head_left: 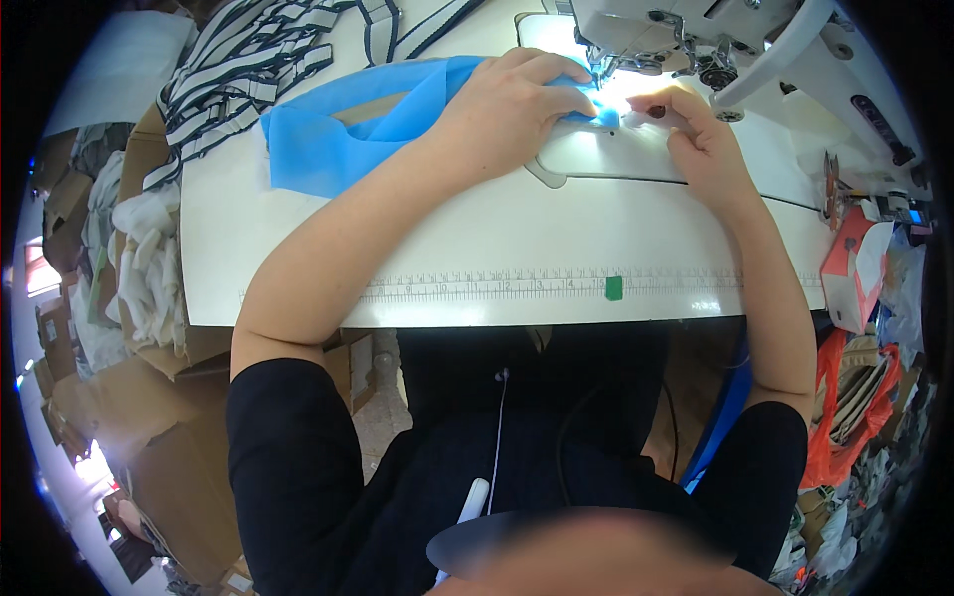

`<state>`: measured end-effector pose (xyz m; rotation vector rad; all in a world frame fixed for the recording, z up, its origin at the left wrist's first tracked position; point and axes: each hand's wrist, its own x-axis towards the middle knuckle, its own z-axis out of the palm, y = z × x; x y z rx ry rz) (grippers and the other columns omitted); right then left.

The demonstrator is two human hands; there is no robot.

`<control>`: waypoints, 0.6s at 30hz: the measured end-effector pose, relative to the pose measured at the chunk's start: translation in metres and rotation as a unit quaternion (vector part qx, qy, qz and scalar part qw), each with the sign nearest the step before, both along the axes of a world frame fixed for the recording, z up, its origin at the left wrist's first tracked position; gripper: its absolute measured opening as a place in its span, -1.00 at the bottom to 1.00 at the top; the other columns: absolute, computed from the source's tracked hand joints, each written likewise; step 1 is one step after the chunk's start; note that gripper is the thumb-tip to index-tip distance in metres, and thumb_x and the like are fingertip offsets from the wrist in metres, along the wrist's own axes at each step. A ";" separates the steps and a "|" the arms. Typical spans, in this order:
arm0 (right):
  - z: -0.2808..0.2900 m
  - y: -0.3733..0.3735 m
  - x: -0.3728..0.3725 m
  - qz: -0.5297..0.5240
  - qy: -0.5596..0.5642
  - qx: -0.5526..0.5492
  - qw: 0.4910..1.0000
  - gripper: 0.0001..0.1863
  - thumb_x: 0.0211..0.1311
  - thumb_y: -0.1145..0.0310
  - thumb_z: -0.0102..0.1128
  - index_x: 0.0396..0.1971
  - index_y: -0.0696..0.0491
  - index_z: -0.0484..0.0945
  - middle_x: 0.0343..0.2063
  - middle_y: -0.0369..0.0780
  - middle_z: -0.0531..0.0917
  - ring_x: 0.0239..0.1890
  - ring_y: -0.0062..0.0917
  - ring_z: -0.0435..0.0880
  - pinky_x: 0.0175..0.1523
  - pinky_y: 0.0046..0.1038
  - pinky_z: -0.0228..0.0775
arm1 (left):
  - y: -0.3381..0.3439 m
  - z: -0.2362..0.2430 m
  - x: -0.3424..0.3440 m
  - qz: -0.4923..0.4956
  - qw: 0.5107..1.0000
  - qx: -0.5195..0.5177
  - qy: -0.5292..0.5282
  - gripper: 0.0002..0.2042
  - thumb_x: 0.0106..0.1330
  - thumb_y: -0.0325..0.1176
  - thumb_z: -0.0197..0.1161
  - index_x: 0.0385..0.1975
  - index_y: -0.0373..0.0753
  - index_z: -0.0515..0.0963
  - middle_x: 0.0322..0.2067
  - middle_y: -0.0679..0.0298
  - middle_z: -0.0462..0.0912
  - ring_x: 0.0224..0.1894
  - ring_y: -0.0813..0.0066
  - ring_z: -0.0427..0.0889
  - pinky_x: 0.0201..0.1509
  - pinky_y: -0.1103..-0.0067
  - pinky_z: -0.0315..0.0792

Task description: Sewing and assembling fabric or leather straps using a sewing machine.

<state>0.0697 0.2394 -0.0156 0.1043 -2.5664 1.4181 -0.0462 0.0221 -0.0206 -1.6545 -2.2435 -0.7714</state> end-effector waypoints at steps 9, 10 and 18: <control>-0.002 0.018 -0.003 -0.026 -0.091 0.003 0.996 -0.54 0.12 0.69 -0.27 -0.08 0.08 0.55 -0.10 -0.32 0.57 0.03 -0.64 0.49 0.28 -0.57 0.17 | 0.000 0.002 0.000 -0.002 1.000 -0.005 -0.009 -0.81 0.23 -0.53 0.21 -0.26 -0.08 0.69 0.00 0.33 0.60 0.08 0.27 0.51 0.15 0.42 0.43; -0.002 0.016 -0.003 -0.026 -0.091 0.003 0.996 -0.54 0.12 0.69 -0.27 -0.08 0.08 0.55 -0.10 -0.32 0.57 0.03 -0.64 0.49 0.28 -0.57 0.17 | 0.000 0.002 0.000 -0.002 1.000 -0.005 -0.009 -0.81 0.23 -0.53 0.21 -0.26 -0.08 0.69 0.00 0.33 0.60 0.08 0.27 0.51 0.15 0.42 0.43; 0.007 0.001 -0.001 -0.003 -0.025 0.051 0.998 -0.51 0.05 0.74 -0.27 -0.18 0.10 0.64 -0.27 -0.23 0.68 -0.13 -0.55 0.63 0.11 -0.55 0.36 | -0.003 0.002 0.000 0.007 1.000 -0.007 -0.002 -0.82 0.25 -0.50 0.21 -0.28 -0.07 0.71 0.00 0.34 0.60 0.08 0.30 0.51 0.17 0.43 0.41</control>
